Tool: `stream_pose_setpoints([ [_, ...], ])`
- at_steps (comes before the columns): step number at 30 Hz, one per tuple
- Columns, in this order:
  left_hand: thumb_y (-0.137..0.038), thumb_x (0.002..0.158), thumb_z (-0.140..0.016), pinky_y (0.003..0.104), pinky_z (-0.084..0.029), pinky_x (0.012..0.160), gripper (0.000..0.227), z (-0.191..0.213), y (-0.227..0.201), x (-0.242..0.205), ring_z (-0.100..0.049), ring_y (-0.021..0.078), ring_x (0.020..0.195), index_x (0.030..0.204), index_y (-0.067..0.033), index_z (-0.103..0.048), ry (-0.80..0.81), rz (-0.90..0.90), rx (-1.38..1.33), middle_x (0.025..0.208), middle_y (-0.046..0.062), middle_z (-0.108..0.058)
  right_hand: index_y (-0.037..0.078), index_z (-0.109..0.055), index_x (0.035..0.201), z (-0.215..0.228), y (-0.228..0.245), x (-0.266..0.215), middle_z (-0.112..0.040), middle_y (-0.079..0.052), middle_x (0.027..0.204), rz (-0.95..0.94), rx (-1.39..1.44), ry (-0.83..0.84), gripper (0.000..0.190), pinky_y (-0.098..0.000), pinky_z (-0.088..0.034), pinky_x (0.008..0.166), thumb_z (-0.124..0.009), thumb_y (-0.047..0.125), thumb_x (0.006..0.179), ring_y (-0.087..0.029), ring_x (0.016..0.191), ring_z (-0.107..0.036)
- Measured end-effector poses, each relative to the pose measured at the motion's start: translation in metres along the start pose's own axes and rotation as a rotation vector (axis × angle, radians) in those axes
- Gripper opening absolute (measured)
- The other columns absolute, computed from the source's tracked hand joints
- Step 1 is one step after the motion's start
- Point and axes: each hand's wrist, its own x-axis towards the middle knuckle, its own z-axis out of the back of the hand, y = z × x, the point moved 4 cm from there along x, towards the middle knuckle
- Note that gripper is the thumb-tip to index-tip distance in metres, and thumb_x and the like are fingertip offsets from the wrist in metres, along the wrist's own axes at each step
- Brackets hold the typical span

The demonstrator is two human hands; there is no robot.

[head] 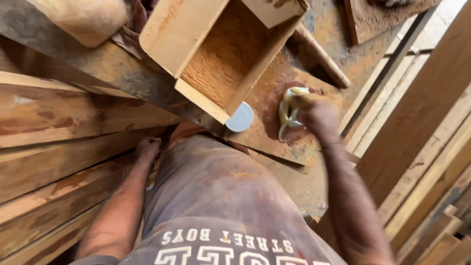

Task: The person opens jars and pours a dark liquid onto a board, then adds brown powder from a cardboard box and kneads and mixes the powder and liquid together by hand, occasionally using a small scraper, working the mixture into a paste.

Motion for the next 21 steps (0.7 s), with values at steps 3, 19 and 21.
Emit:
stream_pose_setpoints([
  [3, -0.036, 0.094, -0.069, 0.042, -0.053, 0.066, 0.036, -0.009, -0.018, 0.008, -0.067, 0.0249, 0.069, 0.111, -0.0049, -0.074, -0.018, -0.158, -0.092, 0.082, 0.014, -0.071, 0.034, -0.069, 0.141, -0.001, 0.013, 0.004, -0.075, -0.004, 0.095, 0.153, -0.142, 0.040, 0.048, -0.0441, -0.047, 0.082, -0.068, 0.053, 0.097, -0.021, 0.077, -0.070],
  [19, -0.019, 0.089, -0.067, 0.042, -0.053, 0.070, 0.031, -0.051, 0.001, 0.056, -0.067, 0.0241, 0.076, 0.112, 0.0007, -0.074, -0.086, -0.297, -0.093, 0.088, 0.014, -0.072, 0.036, -0.075, 0.120, -0.024, -0.052, -0.039, -0.078, -0.006, 0.090, 0.071, -0.155, 0.039, 0.025, -0.0426, -0.057, 0.068, -0.058, 0.024, 0.105, -0.022, 0.071, -0.070],
  [21, -0.018, 0.090, -0.065, 0.042, -0.055, 0.067, 0.030, -0.026, -0.005, 0.045, -0.070, 0.0224, 0.075, 0.112, 0.0007, -0.074, -0.063, -0.207, -0.254, 0.090, 0.011, -0.073, 0.041, -0.074, 0.126, -0.004, -0.052, -0.001, -0.079, -0.009, 0.085, -0.051, -0.200, 0.247, 0.028, -0.0381, -0.055, 0.055, -0.053, 0.029, 0.111, -0.021, 0.061, -0.068],
])
